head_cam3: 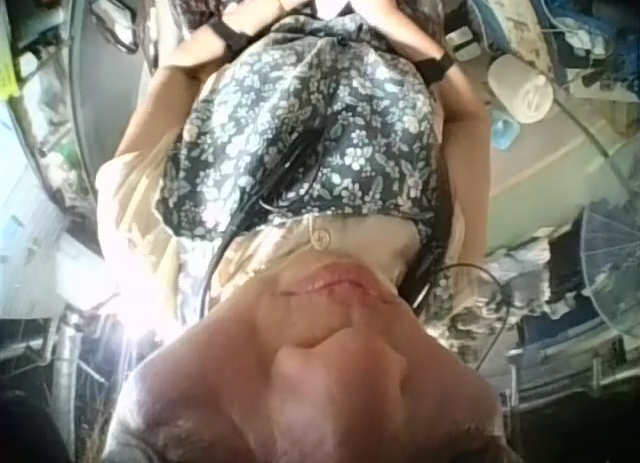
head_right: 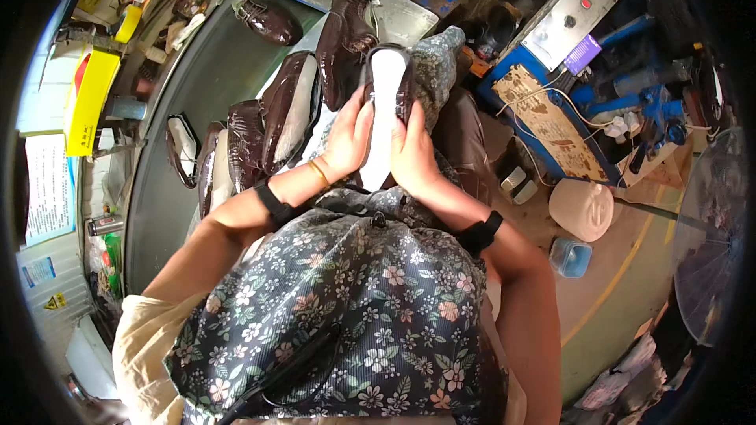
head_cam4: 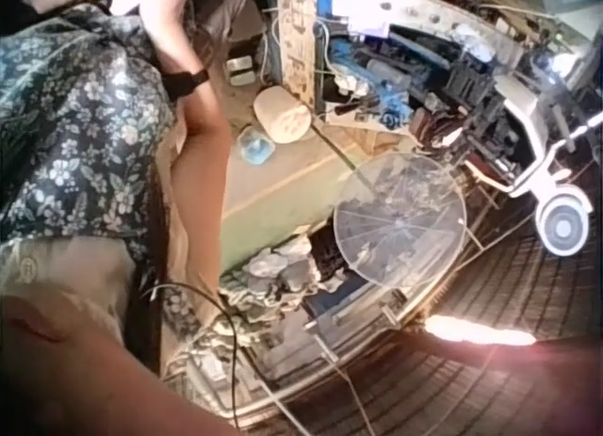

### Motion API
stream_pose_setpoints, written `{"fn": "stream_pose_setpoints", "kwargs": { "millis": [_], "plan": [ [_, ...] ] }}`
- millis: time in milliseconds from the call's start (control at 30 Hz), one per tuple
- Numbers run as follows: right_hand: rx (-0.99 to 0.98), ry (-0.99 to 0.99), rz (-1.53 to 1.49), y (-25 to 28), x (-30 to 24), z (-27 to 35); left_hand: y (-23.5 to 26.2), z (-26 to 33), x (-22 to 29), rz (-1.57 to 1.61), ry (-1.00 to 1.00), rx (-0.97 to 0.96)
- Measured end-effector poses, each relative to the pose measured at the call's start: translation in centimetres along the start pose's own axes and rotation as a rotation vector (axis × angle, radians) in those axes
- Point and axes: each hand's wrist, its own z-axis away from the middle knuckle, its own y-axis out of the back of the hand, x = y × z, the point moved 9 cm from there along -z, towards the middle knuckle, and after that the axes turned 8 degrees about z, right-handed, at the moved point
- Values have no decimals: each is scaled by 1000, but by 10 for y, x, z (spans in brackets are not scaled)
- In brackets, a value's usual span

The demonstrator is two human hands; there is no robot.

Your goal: Assembling shoe components on a production line.

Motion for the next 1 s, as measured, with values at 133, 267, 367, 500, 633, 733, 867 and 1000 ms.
{"fn": "stream_pose_setpoints", "kwargs": {
  "millis": [133,267,367,500,633,733,867,1000],
  "plan": [
    [-273,-445,-192,8,54,-9,-29,-18,-77,846,778,-7],
    [-146,-703,-310,44,92,-89,-37,-98,-15,790,642,-202],
    [-58,-294,10,34,68,-144,-62,-128,-32,179,405,-240],
    [66,-31,680,39,-4,-132,-37,-115,15,-412,174,-264],
    [-109,-239,-474,18,54,-131,-29,-76,41,159,6,-90],
    [-229,-413,-1040,16,44,-104,-31,7,17,259,157,-355],
    [-371,-115,-796,41,-41,-112,-21,22,33,1007,561,-431],
    [-229,37,286,177,-23,-170,60,-15,24,573,454,-60]
  ]
}}
